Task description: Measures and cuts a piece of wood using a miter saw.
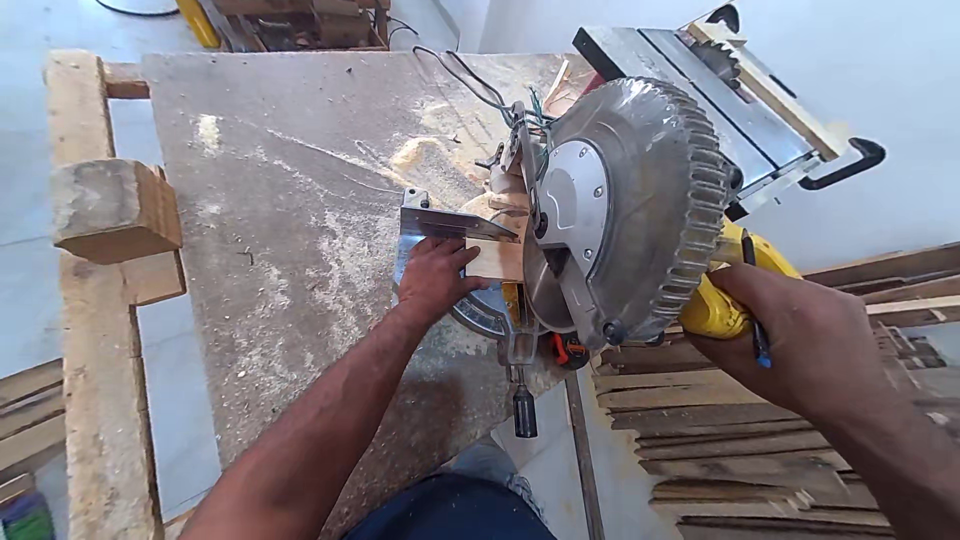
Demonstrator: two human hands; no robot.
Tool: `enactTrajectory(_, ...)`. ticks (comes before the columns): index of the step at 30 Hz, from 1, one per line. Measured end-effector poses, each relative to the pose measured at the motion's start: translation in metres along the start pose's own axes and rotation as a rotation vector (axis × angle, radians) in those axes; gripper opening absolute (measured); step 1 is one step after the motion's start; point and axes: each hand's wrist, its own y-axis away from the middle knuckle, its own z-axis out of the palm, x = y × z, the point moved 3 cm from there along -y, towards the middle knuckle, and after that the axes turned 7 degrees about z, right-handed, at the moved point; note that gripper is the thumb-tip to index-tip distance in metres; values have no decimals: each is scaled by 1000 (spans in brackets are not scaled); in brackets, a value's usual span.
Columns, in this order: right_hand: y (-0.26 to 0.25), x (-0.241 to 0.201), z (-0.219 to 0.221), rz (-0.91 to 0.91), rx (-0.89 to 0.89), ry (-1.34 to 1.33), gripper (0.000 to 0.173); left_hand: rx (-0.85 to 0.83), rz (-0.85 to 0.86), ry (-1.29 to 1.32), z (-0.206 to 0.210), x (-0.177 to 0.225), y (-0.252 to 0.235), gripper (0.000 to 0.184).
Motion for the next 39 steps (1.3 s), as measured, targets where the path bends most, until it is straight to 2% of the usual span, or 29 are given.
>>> enactTrajectory(26, 4, -2, 2, 20, 20, -2, 32, -19, -15, 8, 1, 1, -2, 65)
enactTrajectory(29, 24, -10, 25, 44, 83, 6, 36, -33, -23, 14, 1, 2, -1, 64)
enactTrajectory(32, 46, -16, 59, 29, 64, 23, 33, -49, -23, 1, 0, 0, -3, 65)
enactTrajectory(35, 19, -2, 20, 6, -7, -66, 33, -45, 6, 14, -5, 3, -5, 63)
enactTrajectory(37, 1, 12, -23, 82, 110, -145, 42, -52, 70, 6, -7, 12, -5, 65)
enactTrajectory(39, 3, 28, -34, 148, 458, -257, 41, -122, 74, -45, -11, 24, 0, 71)
